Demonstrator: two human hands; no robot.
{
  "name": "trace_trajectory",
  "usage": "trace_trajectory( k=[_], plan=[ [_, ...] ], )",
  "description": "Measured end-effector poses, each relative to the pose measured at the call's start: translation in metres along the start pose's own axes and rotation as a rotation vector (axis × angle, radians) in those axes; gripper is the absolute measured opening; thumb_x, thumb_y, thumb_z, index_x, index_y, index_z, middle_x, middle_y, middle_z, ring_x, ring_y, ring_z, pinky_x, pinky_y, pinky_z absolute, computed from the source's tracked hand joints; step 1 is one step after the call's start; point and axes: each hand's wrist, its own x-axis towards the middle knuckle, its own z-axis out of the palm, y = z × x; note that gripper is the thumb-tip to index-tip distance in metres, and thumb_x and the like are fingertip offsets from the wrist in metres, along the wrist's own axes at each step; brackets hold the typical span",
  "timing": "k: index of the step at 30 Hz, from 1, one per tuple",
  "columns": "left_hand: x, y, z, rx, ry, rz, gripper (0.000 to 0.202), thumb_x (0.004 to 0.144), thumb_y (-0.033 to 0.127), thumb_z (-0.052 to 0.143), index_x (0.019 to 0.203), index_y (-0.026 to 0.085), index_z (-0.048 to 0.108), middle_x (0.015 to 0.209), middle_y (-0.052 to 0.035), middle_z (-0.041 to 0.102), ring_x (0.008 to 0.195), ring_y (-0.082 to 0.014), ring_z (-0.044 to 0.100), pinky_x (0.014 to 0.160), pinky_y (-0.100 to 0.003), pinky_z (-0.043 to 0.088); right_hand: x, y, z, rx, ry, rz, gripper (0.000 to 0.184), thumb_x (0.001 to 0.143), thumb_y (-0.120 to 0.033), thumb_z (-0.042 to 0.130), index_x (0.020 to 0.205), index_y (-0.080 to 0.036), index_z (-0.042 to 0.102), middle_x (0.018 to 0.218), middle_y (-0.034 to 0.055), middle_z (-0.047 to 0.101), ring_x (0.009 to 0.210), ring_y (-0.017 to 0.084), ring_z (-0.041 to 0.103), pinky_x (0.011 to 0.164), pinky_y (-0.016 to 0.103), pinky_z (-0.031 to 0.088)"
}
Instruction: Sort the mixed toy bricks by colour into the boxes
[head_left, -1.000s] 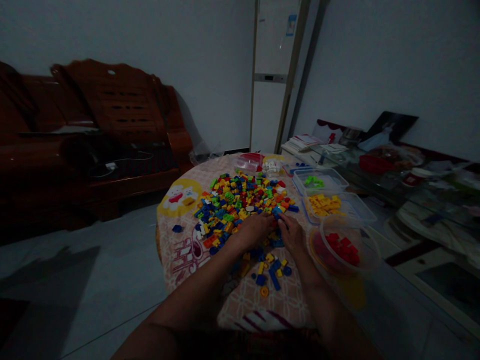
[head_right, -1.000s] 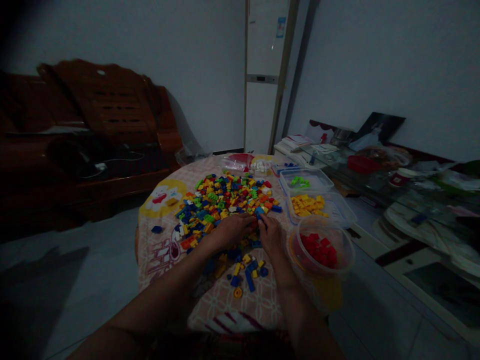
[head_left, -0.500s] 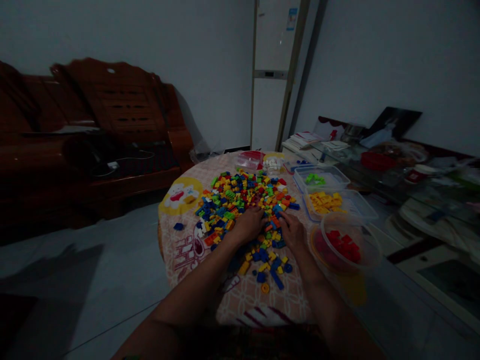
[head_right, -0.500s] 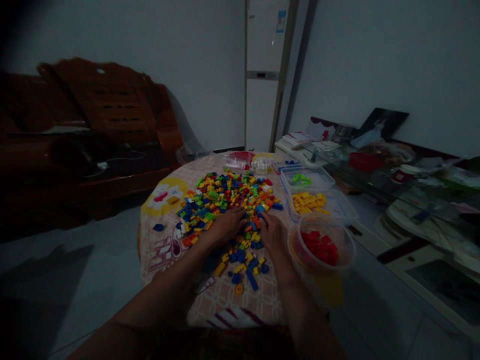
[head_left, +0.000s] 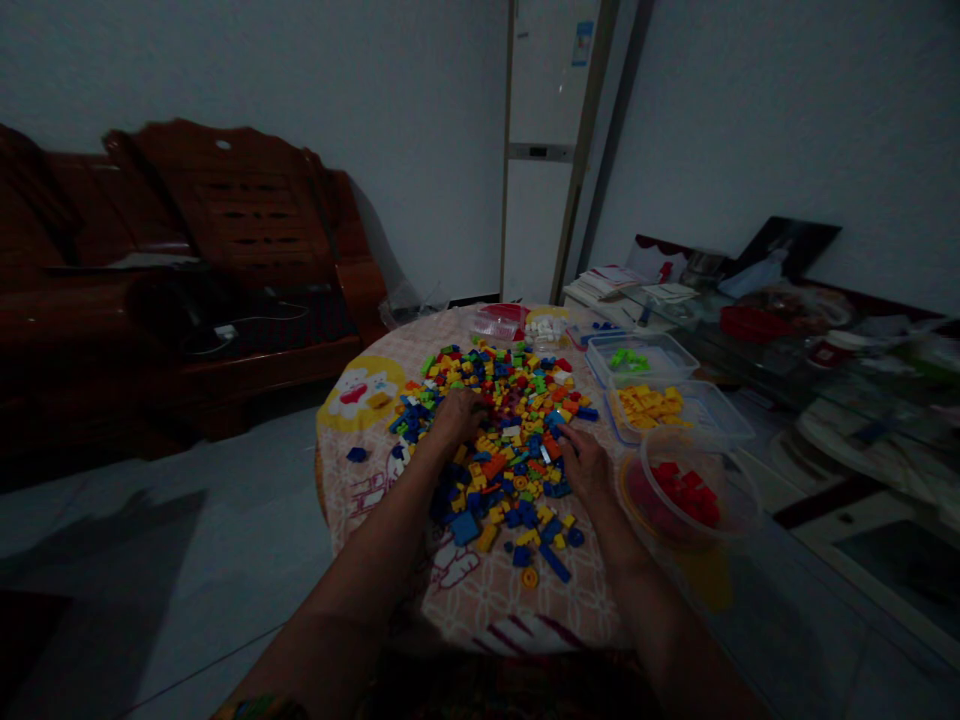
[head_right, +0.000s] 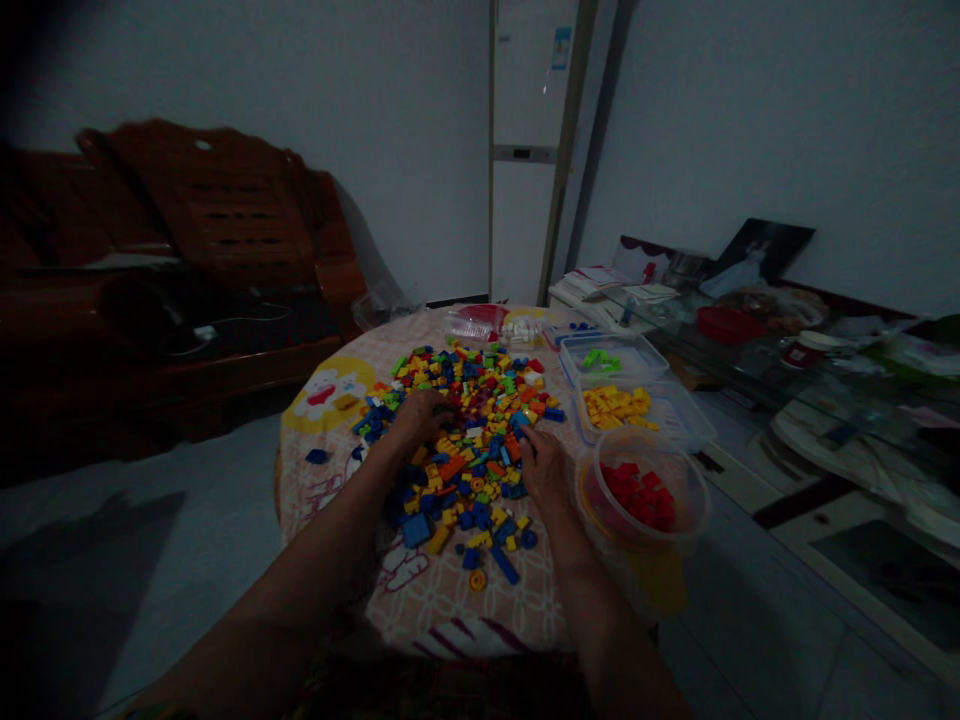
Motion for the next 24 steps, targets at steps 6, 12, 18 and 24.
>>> trace_trajectory(
  k=[6,12,18,24],
  plan=[
    [-0.019,0.004,-0.014,0.005,-0.004,-0.073,0.026,0.08,0.021,0.062,0.1,0.02,0.078,0.098,-0.0069,0.073,0.092,-0.0205,0.066,0.083,-0.028,0.05,-0.001,0.0,0.0,-0.027,0.007,-0.001,0.04,0.089,-0.035,0.047,0.114,-0.02,0.075,0.107,0.011,0.076,0.1,0.026,0.068,0.091,0.04,0.053],
    [-0.015,0.001,-0.025,0.081,-0.026,-0.101,0.025,0.078,0.019,0.06,0.095,0.018,0.078,0.096,-0.0078,0.074,0.093,-0.0225,0.067,0.082,-0.028,0.05,-0.001,0.0,0.001,-0.03,0.009,-0.004,0.038,0.089,-0.035,0.049,0.114,-0.021,0.075,0.106,0.0103,0.076,0.099,0.026,0.068,0.091,0.039,0.053],
    [0.011,0.02,-0.008,0.102,-0.049,-0.028,0.023,0.08,0.022,0.064,0.099,0.017,0.077,0.103,-0.0102,0.073,0.1,-0.0225,0.066,0.086,-0.028,0.049,0.0,0.002,0.002,-0.035,0.012,-0.005,0.039,0.088,-0.035,0.049,0.112,-0.019,0.075,0.106,0.0119,0.076,0.099,0.027,0.068,0.09,0.041,0.053],
    [0.021,0.018,0.007,0.007,-0.098,-0.118,0.023,0.077,0.02,0.064,0.095,0.016,0.076,0.097,-0.0091,0.075,0.091,-0.0209,0.068,0.079,-0.026,0.05,-0.001,0.002,0.001,-0.026,0.009,-0.007,0.038,0.089,-0.035,0.049,0.113,-0.02,0.075,0.107,0.0116,0.076,0.101,0.027,0.068,0.093,0.04,0.053]
  ],
)
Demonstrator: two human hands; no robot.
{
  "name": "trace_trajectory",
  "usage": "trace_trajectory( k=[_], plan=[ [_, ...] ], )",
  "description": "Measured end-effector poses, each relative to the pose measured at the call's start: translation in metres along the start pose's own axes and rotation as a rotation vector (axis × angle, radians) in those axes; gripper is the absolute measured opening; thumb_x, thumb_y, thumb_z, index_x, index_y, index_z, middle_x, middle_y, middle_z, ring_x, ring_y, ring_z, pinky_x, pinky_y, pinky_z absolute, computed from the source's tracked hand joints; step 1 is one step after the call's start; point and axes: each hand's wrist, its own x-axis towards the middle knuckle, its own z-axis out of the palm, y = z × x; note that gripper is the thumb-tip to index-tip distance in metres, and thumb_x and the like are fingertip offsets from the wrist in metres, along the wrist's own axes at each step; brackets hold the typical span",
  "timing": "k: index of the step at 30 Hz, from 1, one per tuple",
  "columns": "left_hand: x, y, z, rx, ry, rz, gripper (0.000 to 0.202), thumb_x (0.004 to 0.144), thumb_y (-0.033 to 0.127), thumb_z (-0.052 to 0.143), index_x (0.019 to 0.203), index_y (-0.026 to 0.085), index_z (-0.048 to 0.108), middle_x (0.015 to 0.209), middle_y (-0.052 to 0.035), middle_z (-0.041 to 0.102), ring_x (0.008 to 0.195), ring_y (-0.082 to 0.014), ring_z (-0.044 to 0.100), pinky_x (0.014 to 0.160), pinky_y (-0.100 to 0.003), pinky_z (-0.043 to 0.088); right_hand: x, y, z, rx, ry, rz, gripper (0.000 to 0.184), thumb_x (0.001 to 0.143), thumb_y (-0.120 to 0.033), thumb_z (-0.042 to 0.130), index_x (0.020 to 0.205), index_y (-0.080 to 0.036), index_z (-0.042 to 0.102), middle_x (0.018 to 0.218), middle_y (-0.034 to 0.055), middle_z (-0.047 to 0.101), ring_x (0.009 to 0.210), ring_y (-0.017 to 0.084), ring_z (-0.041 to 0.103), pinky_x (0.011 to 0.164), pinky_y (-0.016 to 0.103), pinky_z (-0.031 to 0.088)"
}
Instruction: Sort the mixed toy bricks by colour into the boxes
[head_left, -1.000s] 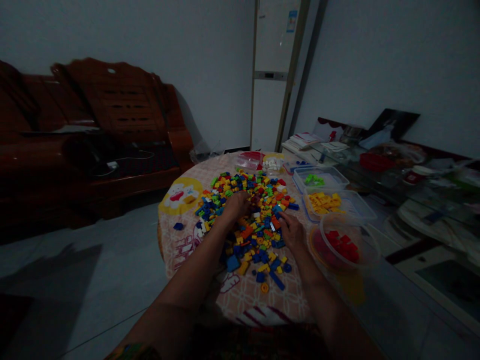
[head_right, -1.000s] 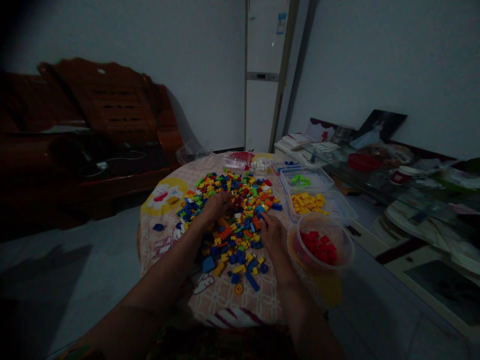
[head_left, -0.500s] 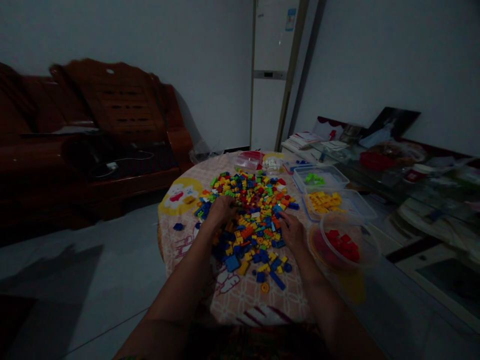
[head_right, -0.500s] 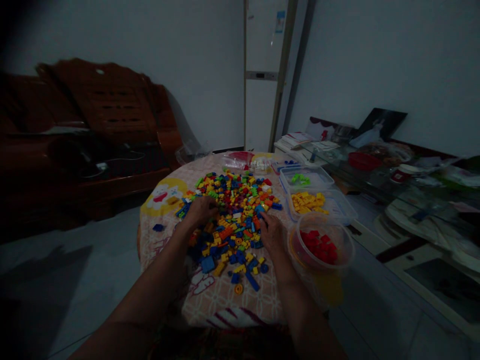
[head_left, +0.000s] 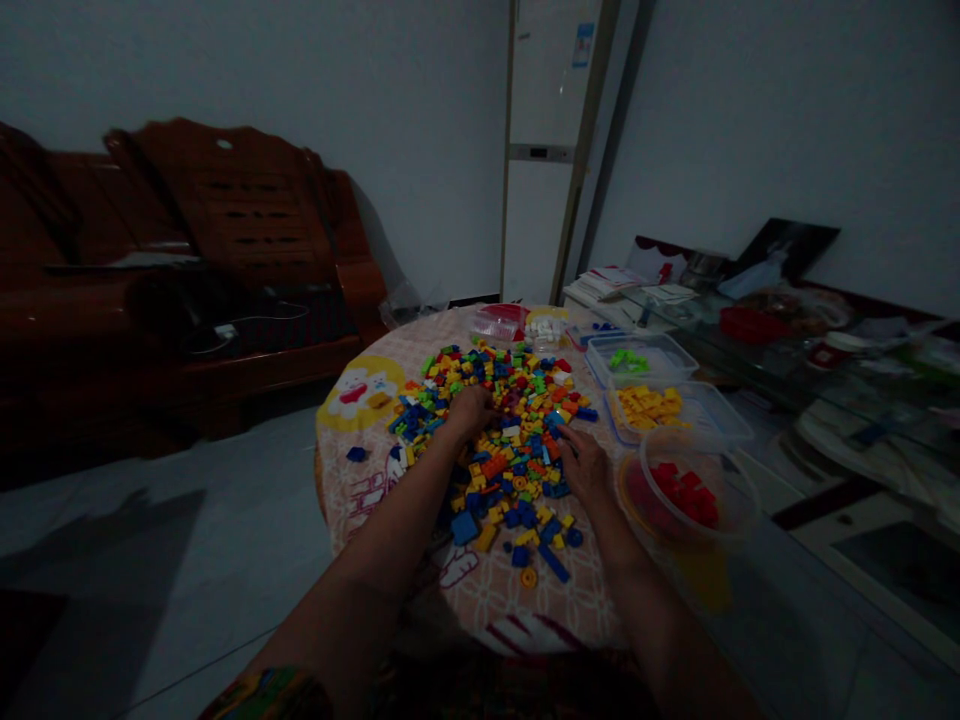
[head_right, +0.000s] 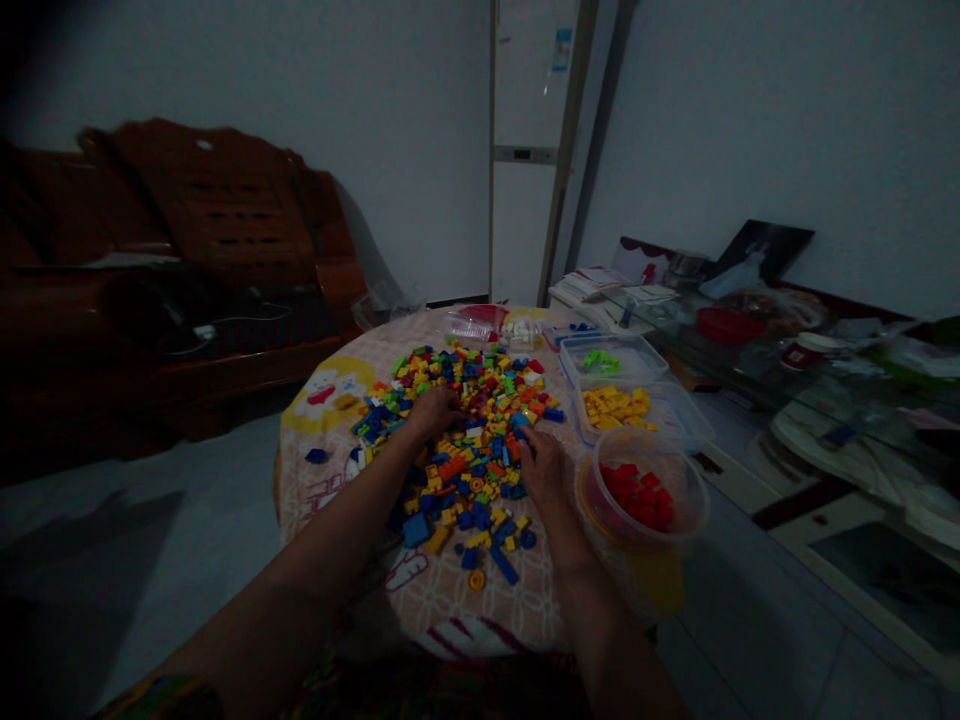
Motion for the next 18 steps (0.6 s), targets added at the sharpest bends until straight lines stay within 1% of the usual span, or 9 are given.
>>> trace_trajectory(
  k=[1,3,5,6,8,11,14,16,18],
  plan=[
    [0.0,-0.003,0.0,-0.049,0.026,0.005,0.024,0.077,0.019,0.062,0.096,0.016,0.076,0.096,-0.0079,0.075,0.089,-0.02,0.068,0.079,-0.026,0.05,0.0,0.0,0.0,-0.001,0.001,0.001,0.038,0.089,-0.035,0.049,0.113,-0.02,0.075,0.107,0.0118,0.076,0.101,0.027,0.068,0.093,0.041,0.052],
    [-0.002,-0.009,-0.001,-0.135,0.119,-0.006,0.027,0.077,0.017,0.058,0.096,0.016,0.076,0.094,-0.0061,0.075,0.087,-0.0189,0.068,0.08,-0.026,0.05,0.0,0.0,0.001,0.0,0.004,0.002,0.038,0.089,-0.035,0.049,0.113,-0.02,0.075,0.107,0.0117,0.076,0.101,0.027,0.068,0.093,0.041,0.052],
    [-0.002,-0.015,-0.004,-0.186,0.23,-0.05,0.028,0.078,0.016,0.055,0.095,0.016,0.076,0.092,-0.0056,0.076,0.086,-0.0193,0.068,0.081,-0.027,0.051,0.0,0.001,0.001,0.008,0.008,0.001,0.037,0.088,-0.035,0.05,0.112,-0.021,0.075,0.107,0.0111,0.076,0.1,0.027,0.068,0.094,0.042,0.052],
    [-0.001,-0.017,-0.006,-0.197,0.268,-0.075,0.028,0.078,0.016,0.054,0.095,0.016,0.076,0.091,-0.0058,0.076,0.086,-0.0199,0.068,0.082,-0.028,0.051,0.0,0.001,0.002,0.011,0.013,0.001,0.037,0.088,-0.035,0.051,0.111,-0.021,0.075,0.106,0.0108,0.076,0.1,0.027,0.068,0.094,0.042,0.052],
    [0.001,-0.019,-0.009,-0.205,0.298,-0.097,0.03,0.079,0.017,0.053,0.097,0.015,0.076,0.093,-0.0067,0.076,0.088,-0.0208,0.068,0.085,-0.029,0.052,0.0,0.0,0.001,0.016,0.018,0.003,0.036,0.088,-0.035,0.051,0.111,-0.021,0.076,0.106,0.0107,0.076,0.1,0.027,0.068,0.093,0.041,0.052],
    [0.006,-0.017,-0.011,-0.165,0.251,-0.041,0.035,0.079,0.015,0.052,0.104,0.016,0.077,0.101,-0.0078,0.076,0.094,-0.0213,0.069,0.091,-0.029,0.051,0.0,-0.002,0.0,0.02,0.0,0.009,0.037,0.088,-0.034,0.051,0.112,-0.02,0.075,0.107,0.0116,0.075,0.101,0.027,0.068,0.093,0.041,0.053],
    [0.01,-0.01,-0.01,-0.072,0.143,0.027,0.039,0.079,0.012,0.052,0.106,0.02,0.078,0.105,-0.007,0.076,0.101,-0.0218,0.069,0.095,-0.029,0.051,0.0,-0.004,-0.001,0.016,-0.01,0.016,0.038,0.088,-0.033,0.05,0.113,-0.019,0.075,0.108,0.012,0.075,0.101,0.027,0.068,0.093,0.041,0.053],
    [0.011,-0.005,-0.009,-0.014,0.072,0.026,0.041,0.077,0.011,0.053,0.106,0.022,0.078,0.105,-0.0069,0.076,0.102,-0.022,0.069,0.093,-0.029,0.051,0.0,-0.004,-0.001,0.003,0.001,0.015,0.038,0.087,-0.032,0.05,0.112,-0.019,0.075,0.107,0.0119,0.075,0.101,0.027,0.068,0.093,0.042,0.053],
    [0.012,0.0,-0.008,0.035,0.04,-0.003,0.041,0.075,0.009,0.054,0.106,0.022,0.078,0.105,-0.0085,0.076,0.1,-0.0221,0.069,0.09,-0.028,0.053,0.0,-0.003,-0.001,-0.006,0.012,0.009,0.038,0.087,-0.032,0.05,0.112,-0.019,0.075,0.106,0.0119,0.076,0.1,0.027,0.068,0.093,0.043,0.053]
  ],
)
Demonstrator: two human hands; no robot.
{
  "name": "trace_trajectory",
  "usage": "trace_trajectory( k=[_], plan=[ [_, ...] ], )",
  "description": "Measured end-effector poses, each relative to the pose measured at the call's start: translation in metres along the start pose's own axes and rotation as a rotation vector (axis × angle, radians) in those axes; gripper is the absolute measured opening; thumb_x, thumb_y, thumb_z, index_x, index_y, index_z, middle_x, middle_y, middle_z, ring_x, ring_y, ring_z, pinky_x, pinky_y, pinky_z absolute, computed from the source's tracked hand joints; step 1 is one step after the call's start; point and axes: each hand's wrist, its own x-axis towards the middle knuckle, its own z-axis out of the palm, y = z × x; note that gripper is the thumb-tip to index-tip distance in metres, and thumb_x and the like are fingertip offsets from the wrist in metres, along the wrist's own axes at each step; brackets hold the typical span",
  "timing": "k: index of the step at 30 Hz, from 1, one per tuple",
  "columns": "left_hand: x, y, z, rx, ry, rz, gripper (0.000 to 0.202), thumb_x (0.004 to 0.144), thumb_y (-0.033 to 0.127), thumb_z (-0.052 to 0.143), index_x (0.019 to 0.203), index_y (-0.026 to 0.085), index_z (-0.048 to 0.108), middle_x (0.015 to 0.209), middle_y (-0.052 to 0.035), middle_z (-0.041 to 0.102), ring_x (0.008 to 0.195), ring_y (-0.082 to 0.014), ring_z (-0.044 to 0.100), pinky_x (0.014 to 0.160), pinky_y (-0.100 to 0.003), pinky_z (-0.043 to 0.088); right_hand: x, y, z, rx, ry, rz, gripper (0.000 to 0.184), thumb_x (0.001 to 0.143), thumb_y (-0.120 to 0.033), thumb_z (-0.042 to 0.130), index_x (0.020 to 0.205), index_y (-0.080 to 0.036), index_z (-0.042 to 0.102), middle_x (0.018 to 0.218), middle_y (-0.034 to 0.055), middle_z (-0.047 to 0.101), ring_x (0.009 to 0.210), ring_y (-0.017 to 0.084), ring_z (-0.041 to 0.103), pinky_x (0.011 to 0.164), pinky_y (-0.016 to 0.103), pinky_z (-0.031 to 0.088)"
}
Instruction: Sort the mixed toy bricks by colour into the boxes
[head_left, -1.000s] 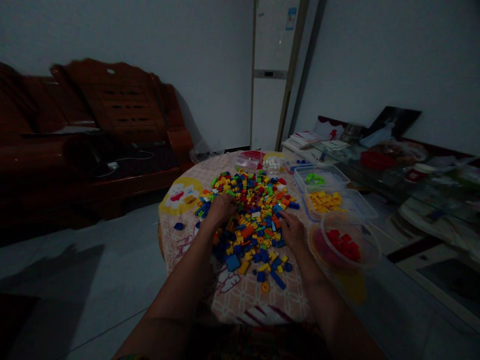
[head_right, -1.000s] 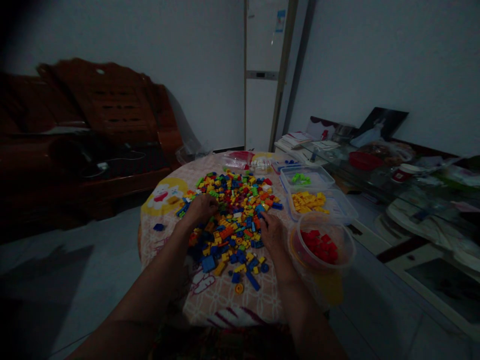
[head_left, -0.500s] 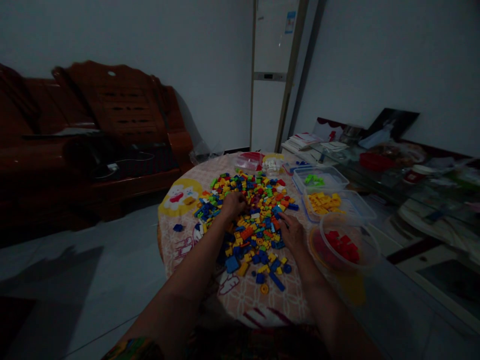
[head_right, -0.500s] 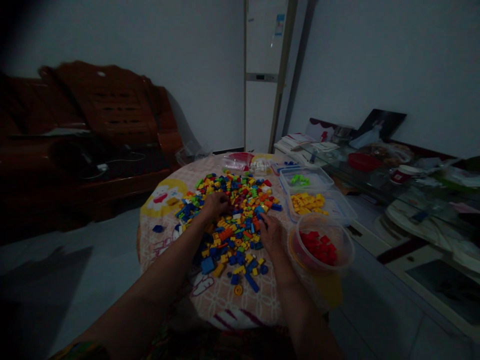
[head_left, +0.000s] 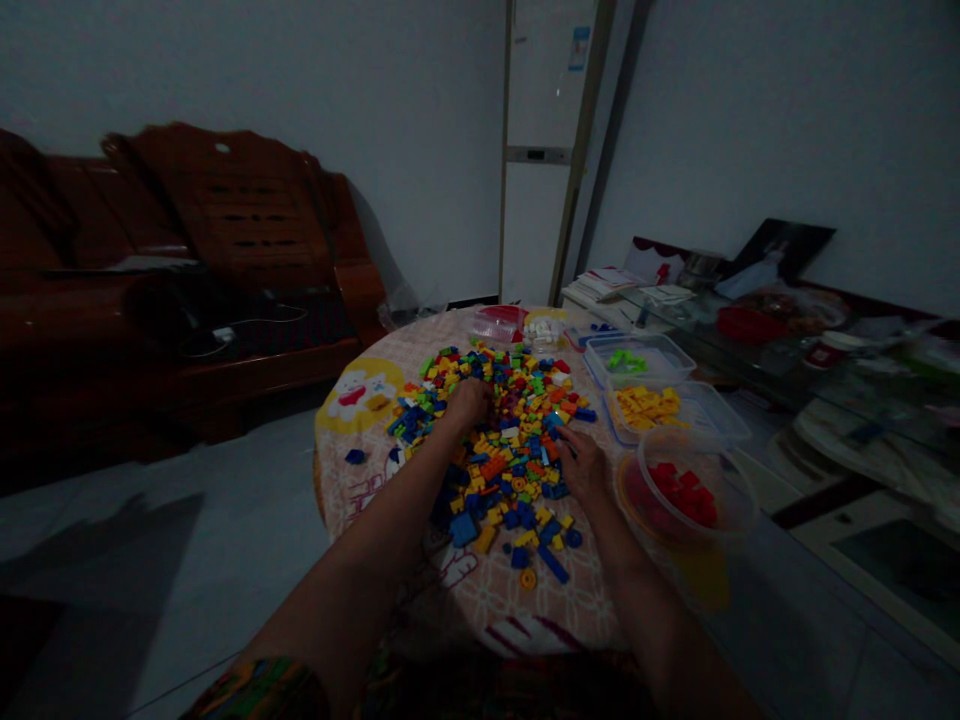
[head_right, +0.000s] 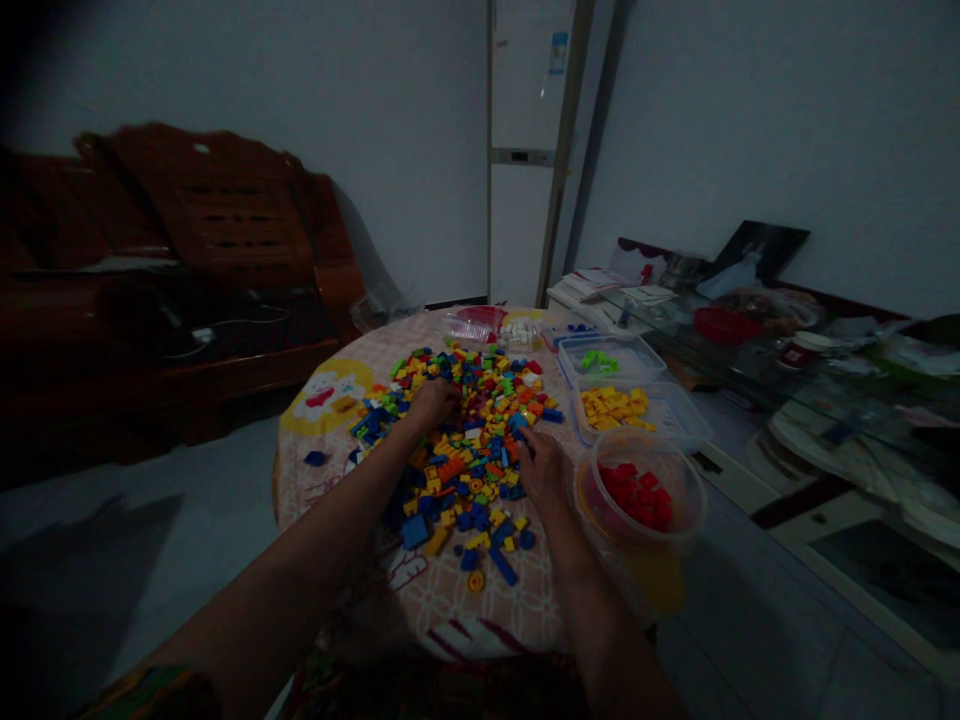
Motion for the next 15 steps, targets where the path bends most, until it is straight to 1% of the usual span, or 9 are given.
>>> trace_trajectory(
  k=[3,6,8,10,12,15],
  plan=[
    [0.001,0.004,0.001,0.049,-0.009,-0.027,0.039,0.075,0.009,0.056,0.106,0.022,0.078,0.103,-0.0106,0.076,0.097,-0.0221,0.07,0.086,-0.028,0.053,0.0,0.002,0.001,0.003,0.0,-0.009,0.037,0.088,-0.033,0.05,0.111,-0.02,0.076,0.107,0.0119,0.076,0.1,0.027,0.068,0.093,0.043,0.053],
    [0.002,0.002,0.003,0.038,-0.004,-0.053,0.032,0.077,0.012,0.059,0.102,0.02,0.078,0.099,-0.0108,0.076,0.095,-0.0219,0.07,0.084,-0.028,0.053,0.001,0.004,0.001,0.003,-0.001,-0.01,0.037,0.087,-0.033,0.051,0.111,-0.021,0.076,0.107,0.0117,0.076,0.102,0.027,0.068,0.094,0.043,0.053],
    [0.003,-0.003,0.003,-0.014,0.003,-0.055,0.025,0.078,0.017,0.063,0.098,0.019,0.079,0.097,-0.0097,0.076,0.093,-0.0214,0.069,0.084,-0.027,0.053,0.001,0.004,0.001,-0.006,-0.001,-0.012,0.037,0.087,-0.033,0.051,0.112,-0.02,0.076,0.107,0.0124,0.076,0.102,0.028,0.068,0.093,0.044,0.053],
    [0.003,-0.009,0.003,-0.09,0.014,-0.02,0.021,0.079,0.019,0.065,0.095,0.019,0.079,0.096,-0.0069,0.076,0.092,-0.0199,0.069,0.085,-0.026,0.051,0.0,0.004,0.001,-0.016,-0.005,-0.012,0.037,0.087,-0.033,0.051,0.112,-0.021,0.075,0.107,0.0123,0.076,0.101,0.029,0.069,0.093,0.044,0.053],
    [0.003,-0.014,0.003,-0.157,0.035,0.013,0.019,0.08,0.02,0.065,0.093,0.02,0.079,0.095,-0.004,0.077,0.09,-0.0186,0.068,0.087,-0.026,0.05,0.0,0.004,0.0,-0.021,-0.011,-0.008,0.036,0.087,-0.033,0.051,0.112,-0.023,0.075,0.106,0.0109,0.076,0.1,0.028,0.069,0.093,0.044,0.053],
    [0.002,-0.02,0.001,-0.216,0.045,0.009,0.02,0.081,0.017,0.063,0.091,0.021,0.08,0.091,-0.0021,0.077,0.087,-0.0184,0.068,0.086,-0.026,0.05,0.0,0.003,-0.001,-0.021,-0.018,0.003,0.035,0.087,-0.031,0.052,0.113,-0.024,0.075,0.108,0.0101,0.076,0.102,0.027,0.068,0.093,0.043,0.053]
  ],
)
